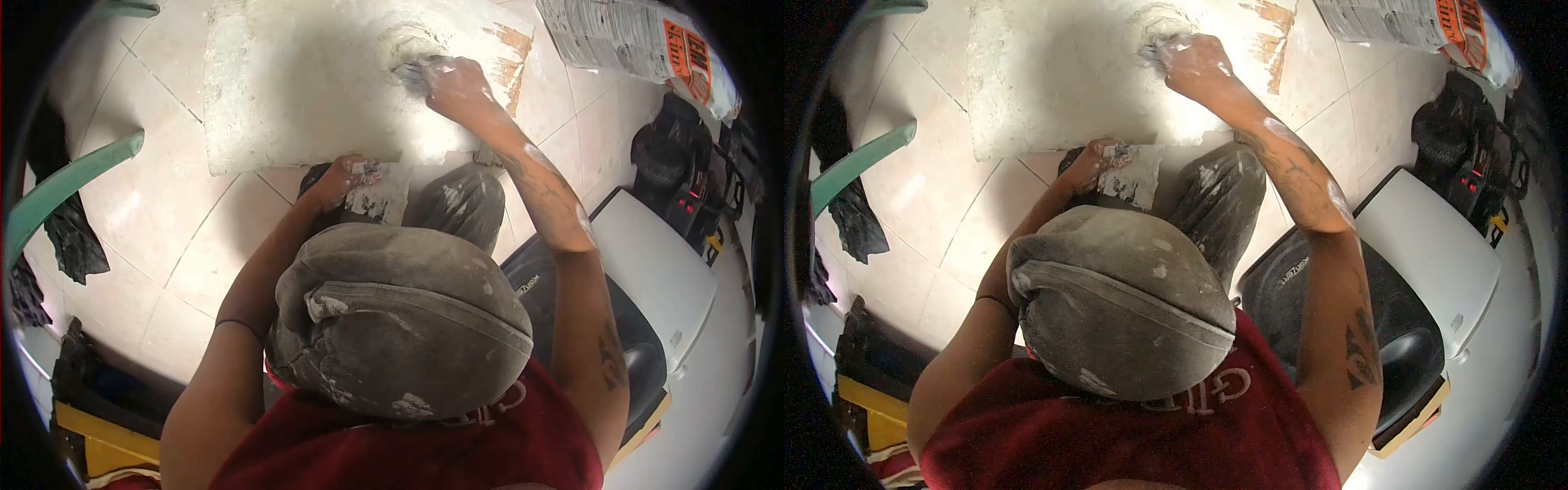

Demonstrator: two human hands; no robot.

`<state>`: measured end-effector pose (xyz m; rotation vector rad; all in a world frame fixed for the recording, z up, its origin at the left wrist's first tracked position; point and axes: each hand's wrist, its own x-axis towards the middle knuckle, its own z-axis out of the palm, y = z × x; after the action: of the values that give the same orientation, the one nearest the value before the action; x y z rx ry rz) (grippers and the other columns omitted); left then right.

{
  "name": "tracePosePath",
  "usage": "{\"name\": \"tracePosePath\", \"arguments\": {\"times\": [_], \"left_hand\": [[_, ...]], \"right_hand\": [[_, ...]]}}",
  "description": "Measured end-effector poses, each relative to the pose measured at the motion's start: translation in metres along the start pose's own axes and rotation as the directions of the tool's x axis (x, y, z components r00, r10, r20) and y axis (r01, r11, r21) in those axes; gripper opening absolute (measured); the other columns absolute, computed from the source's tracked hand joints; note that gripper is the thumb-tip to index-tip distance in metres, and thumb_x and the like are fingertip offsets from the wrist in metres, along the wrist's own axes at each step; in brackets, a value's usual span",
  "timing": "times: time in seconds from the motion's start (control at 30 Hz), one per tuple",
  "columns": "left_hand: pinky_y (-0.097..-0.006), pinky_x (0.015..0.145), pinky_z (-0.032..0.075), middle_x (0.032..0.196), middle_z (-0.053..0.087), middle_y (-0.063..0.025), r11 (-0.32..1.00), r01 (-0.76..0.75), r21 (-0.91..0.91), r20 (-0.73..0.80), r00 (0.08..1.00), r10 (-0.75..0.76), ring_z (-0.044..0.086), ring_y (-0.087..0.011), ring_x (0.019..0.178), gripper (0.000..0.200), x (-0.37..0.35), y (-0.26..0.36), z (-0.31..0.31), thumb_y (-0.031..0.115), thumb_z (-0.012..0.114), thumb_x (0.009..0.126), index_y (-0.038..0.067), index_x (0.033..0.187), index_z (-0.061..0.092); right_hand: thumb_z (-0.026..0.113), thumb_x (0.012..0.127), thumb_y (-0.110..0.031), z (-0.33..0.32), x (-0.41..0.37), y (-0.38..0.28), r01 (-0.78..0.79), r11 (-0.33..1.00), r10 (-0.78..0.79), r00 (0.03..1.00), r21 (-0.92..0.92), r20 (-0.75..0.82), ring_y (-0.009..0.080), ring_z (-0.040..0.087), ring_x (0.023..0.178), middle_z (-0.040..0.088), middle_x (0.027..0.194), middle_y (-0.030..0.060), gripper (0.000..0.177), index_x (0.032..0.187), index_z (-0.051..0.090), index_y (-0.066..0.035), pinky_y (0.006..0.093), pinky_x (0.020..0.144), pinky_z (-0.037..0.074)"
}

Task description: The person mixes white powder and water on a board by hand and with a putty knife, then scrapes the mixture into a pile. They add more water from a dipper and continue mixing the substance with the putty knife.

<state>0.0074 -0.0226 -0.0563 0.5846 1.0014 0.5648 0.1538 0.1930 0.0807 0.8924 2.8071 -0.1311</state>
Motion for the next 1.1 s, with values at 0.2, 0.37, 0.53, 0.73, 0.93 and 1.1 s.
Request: {"name": "tracePosePath", "arguments": {"times": [0.2, 0.37, 0.53, 0.73, 0.93, 1.1], "left_hand": [[-0.0275, 0.082, 0.045, 0.111, 0.052, -0.0145, 0.998, -0.031, -0.046, -0.03, 0.999, 0.03, 0.053, -0.018, 0.097, 0.048, -0.003, 0.006, 0.003, 0.021, 0.066, 0.08, -0.006, 0.115, 0.049], [-0.0263, 0.077, 0.047, 0.106, 0.055, -0.0127, 0.999, -0.037, 0.028, -0.003, 0.999, 0.037, 0.056, -0.0168, 0.09, 0.047, 0.001, 0.011, 0.004, 0.02, 0.069, 0.078, -0.005, 0.113, 0.05], [-0.0265, 0.08, 0.046, 0.108, 0.054, -0.0145, 0.964, -0.187, 0.19, 0.03, 0.982, 0.185, 0.055, -0.0172, 0.093, 0.044, -0.003, 0.009, 0.002, 0.016, 0.067, 0.079, -0.005, 0.114, 0.05], [-0.0257, 0.08, 0.046, 0.108, 0.054, -0.0148, 0.965, -0.158, 0.207, 0.022, 0.987, 0.157, 0.055, -0.0165, 0.093, 0.037, -0.002, 0.005, 0.001, 0.006, 0.06, 0.081, -0.005, 0.115, 0.05], [-0.0227, 0.074, 0.048, 0.105, 0.056, -0.0127, 0.994, -0.052, -0.101, -0.048, 0.998, 0.047, 0.057, -0.0145, 0.087, 0.034, -0.001, 0.003, 0.006, -0.001, 0.056, 0.081, -0.006, 0.113, 0.049], [-0.0244, 0.077, 0.048, 0.106, 0.055, -0.0127, 0.95, -0.276, 0.145, 0.067, 0.961, 0.269, 0.057, -0.0157, 0.09, 0.032, 0.001, 0.0, 0.003, 0.004, 0.057, 0.082, -0.007, 0.111, 0.049]], "right_hand": [[0.058, 0.076, -0.02, 0.034, 0.022, 0.002, 0.032, 0.964, -0.013, 0.997, -0.263, 0.075, 0.0263, 0.063, 0.073, 0.065, 0.086, 0.0096, 0.024, 0.097, 0.061, -0.008, 0.0369, 0.063, 0.051], [0.058, 0.08, -0.031, 0.014, 0.036, 0.01, -0.088, 0.968, 0.141, 0.965, -0.234, 0.221, 0.0257, 0.063, 0.079, 0.065, 0.086, 0.0114, 0.029, 0.099, 0.061, -0.009, 0.0368, 0.069, 0.051], [0.059, 0.079, -0.033, 0.013, 0.024, 0.016, -0.18, 0.978, 0.192, 0.976, -0.108, 0.107, 0.0286, 0.061, 0.085, 0.065, 0.085, 0.0126, 0.032, 0.101, 0.061, -0.009, 0.0396, 0.076, 0.048], [0.059, 0.079, -0.029, -0.022, 0.013, 0.002, -0.168, 0.982, 0.178, 0.975, -0.082, 0.131, 0.0261, 0.062, 0.081, 0.065, 0.084, 0.0116, 0.028, 0.097, 0.062, -0.008, 0.0398, 0.072, 0.049], [0.059, 0.077, -0.021, 0.03, 0.025, 0.018, -0.041, 0.991, 0.053, 0.993, -0.124, 0.102, 0.0263, 0.063, 0.076, 0.064, 0.08, 0.0112, 0.017, 0.087, 0.062, -0.006, 0.0399, 0.067, 0.05], [0.058, 0.076, -0.014, 0.018, 0.034, 0.032, 0.107, 0.977, -0.136, 0.978, -0.182, -0.158, 0.0281, 0.063, 0.072, 0.065, 0.077, 0.0129, 0.015, 0.087, 0.064, -0.006, 0.0399, 0.067, 0.05]]}}
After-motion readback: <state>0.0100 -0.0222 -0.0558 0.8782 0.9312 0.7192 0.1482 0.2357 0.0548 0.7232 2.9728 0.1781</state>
